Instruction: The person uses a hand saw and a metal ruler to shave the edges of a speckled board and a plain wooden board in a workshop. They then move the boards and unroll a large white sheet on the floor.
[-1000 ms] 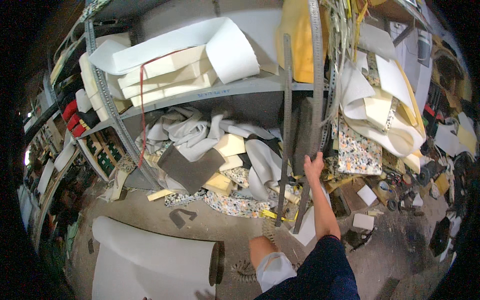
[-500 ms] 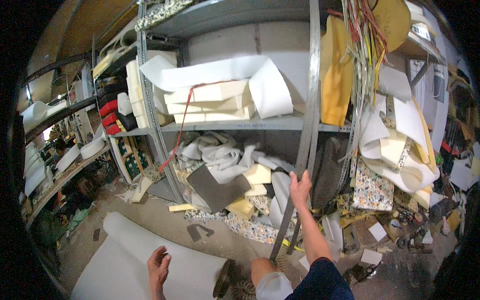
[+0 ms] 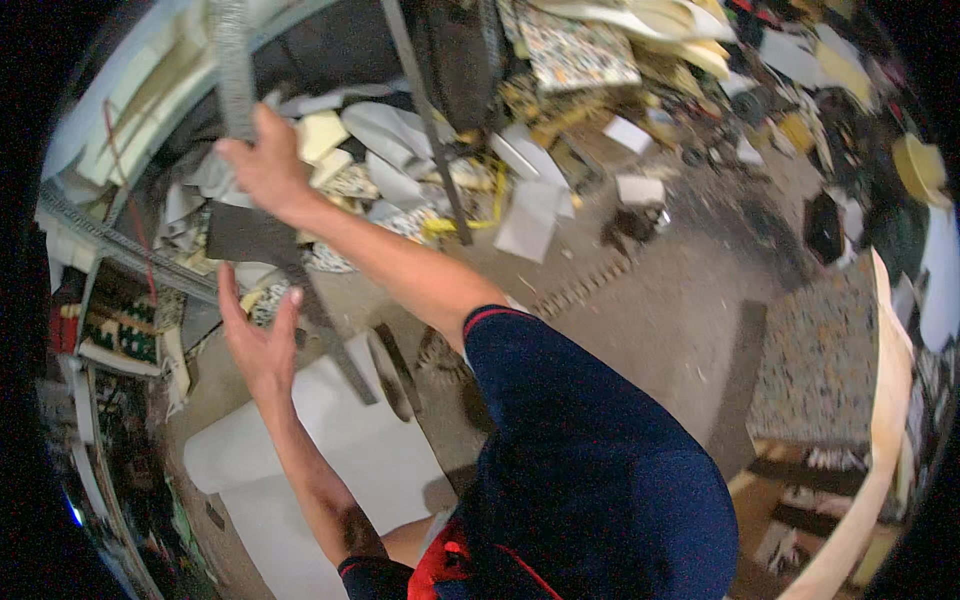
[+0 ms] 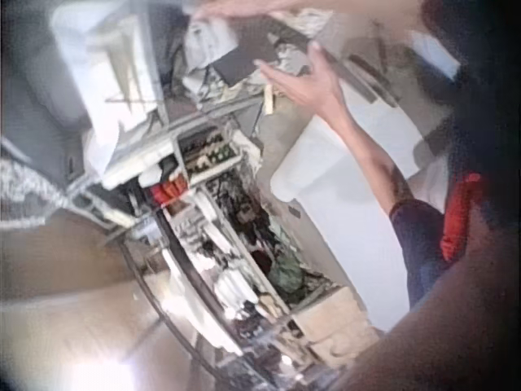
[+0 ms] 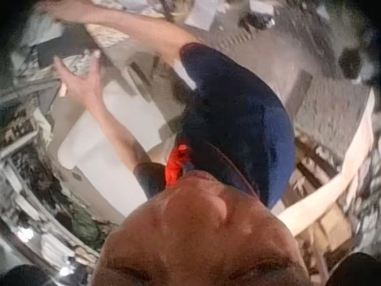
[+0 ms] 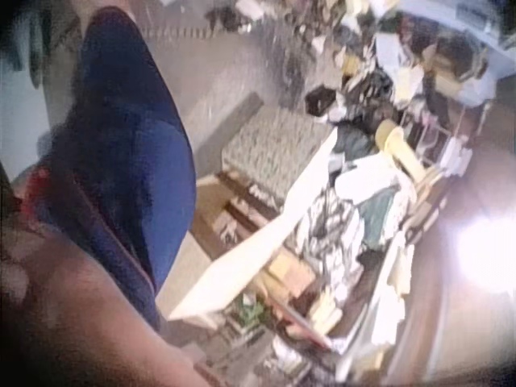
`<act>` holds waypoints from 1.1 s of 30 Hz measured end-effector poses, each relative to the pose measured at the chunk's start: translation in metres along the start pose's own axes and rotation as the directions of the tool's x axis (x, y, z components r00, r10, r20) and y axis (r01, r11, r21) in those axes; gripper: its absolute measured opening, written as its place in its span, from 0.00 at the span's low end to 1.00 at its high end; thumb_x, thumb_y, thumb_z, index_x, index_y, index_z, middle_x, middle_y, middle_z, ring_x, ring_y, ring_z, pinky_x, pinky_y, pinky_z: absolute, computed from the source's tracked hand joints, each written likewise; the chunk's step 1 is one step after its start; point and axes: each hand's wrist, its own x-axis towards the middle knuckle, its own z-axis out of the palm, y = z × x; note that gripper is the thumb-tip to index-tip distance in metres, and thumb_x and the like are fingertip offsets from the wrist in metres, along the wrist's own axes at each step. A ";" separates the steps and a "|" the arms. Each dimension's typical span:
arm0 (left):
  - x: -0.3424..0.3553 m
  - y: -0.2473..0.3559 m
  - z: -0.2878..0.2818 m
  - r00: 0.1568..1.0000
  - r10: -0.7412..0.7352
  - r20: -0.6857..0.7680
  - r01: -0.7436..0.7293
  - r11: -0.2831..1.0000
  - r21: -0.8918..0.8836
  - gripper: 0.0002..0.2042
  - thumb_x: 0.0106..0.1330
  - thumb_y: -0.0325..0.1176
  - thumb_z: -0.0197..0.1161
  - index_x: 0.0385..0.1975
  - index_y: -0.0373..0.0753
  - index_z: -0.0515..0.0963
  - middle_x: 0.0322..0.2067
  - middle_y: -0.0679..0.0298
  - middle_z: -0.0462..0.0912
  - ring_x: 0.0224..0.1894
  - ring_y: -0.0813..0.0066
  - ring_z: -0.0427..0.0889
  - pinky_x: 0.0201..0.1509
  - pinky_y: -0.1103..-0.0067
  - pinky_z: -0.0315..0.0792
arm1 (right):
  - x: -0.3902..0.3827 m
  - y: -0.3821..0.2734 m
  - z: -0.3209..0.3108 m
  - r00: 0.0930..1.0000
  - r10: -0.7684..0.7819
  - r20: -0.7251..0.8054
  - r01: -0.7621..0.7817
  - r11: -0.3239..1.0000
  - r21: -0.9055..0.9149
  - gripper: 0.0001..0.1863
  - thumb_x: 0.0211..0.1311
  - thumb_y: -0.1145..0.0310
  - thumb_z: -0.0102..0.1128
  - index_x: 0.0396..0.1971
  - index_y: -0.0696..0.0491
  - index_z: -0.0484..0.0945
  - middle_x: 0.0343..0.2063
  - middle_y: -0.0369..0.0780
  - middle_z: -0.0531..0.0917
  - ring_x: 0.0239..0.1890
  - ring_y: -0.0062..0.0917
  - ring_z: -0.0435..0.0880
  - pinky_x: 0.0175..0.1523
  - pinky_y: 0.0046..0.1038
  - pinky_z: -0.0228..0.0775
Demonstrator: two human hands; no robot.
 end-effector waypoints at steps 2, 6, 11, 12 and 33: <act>-0.002 0.011 -0.001 0.998 -0.057 -0.025 0.058 0.998 0.029 0.38 0.57 0.31 0.73 0.68 0.33 0.63 0.60 0.47 0.74 0.63 0.58 0.73 0.68 0.67 0.64 | -0.022 -0.029 0.022 0.998 0.047 0.047 -0.053 0.987 0.149 0.10 0.62 0.74 0.63 0.34 0.59 0.69 0.21 0.37 0.78 0.16 0.18 0.77 0.18 0.24 0.74; -0.013 0.004 -0.025 0.932 -0.335 -0.142 0.285 0.915 -0.284 0.26 0.61 0.31 0.72 0.56 0.28 0.72 0.46 0.54 0.83 0.47 0.68 0.80 0.55 0.73 0.73 | -0.052 -0.066 0.054 0.981 0.154 0.121 -0.179 0.957 0.228 0.07 0.62 0.79 0.57 0.37 0.63 0.70 0.22 0.43 0.80 0.18 0.25 0.82 0.20 0.29 0.76; -0.093 -0.044 -0.097 0.941 -0.284 -0.182 0.276 0.959 -0.071 0.14 0.63 0.29 0.70 0.42 0.30 0.75 0.33 0.65 0.78 0.36 0.76 0.74 0.45 0.77 0.72 | -0.033 -0.114 0.082 0.988 0.010 0.156 -0.062 0.942 0.330 0.13 0.74 0.65 0.46 0.43 0.62 0.66 0.24 0.48 0.78 0.20 0.31 0.82 0.24 0.33 0.79; -0.119 -0.056 -0.113 0.946 -0.269 -0.181 0.256 0.962 -0.093 0.13 0.63 0.29 0.70 0.41 0.30 0.75 0.32 0.66 0.76 0.35 0.76 0.73 0.44 0.76 0.72 | -0.026 -0.122 0.081 0.992 -0.030 0.125 -0.020 0.926 0.376 0.14 0.75 0.64 0.44 0.44 0.61 0.64 0.24 0.49 0.78 0.20 0.32 0.82 0.24 0.33 0.79; -0.189 -0.037 -0.146 0.947 -0.248 0.202 0.264 0.963 -0.057 0.21 0.54 0.23 0.73 0.49 0.30 0.78 0.31 0.56 0.82 0.31 0.69 0.78 0.38 0.74 0.74 | -0.265 -0.102 0.017 0.451 0.739 0.501 -0.734 0.626 -0.263 0.25 0.69 0.50 0.60 0.41 0.63 0.78 0.30 0.41 0.83 0.26 0.24 0.84 0.26 0.25 0.80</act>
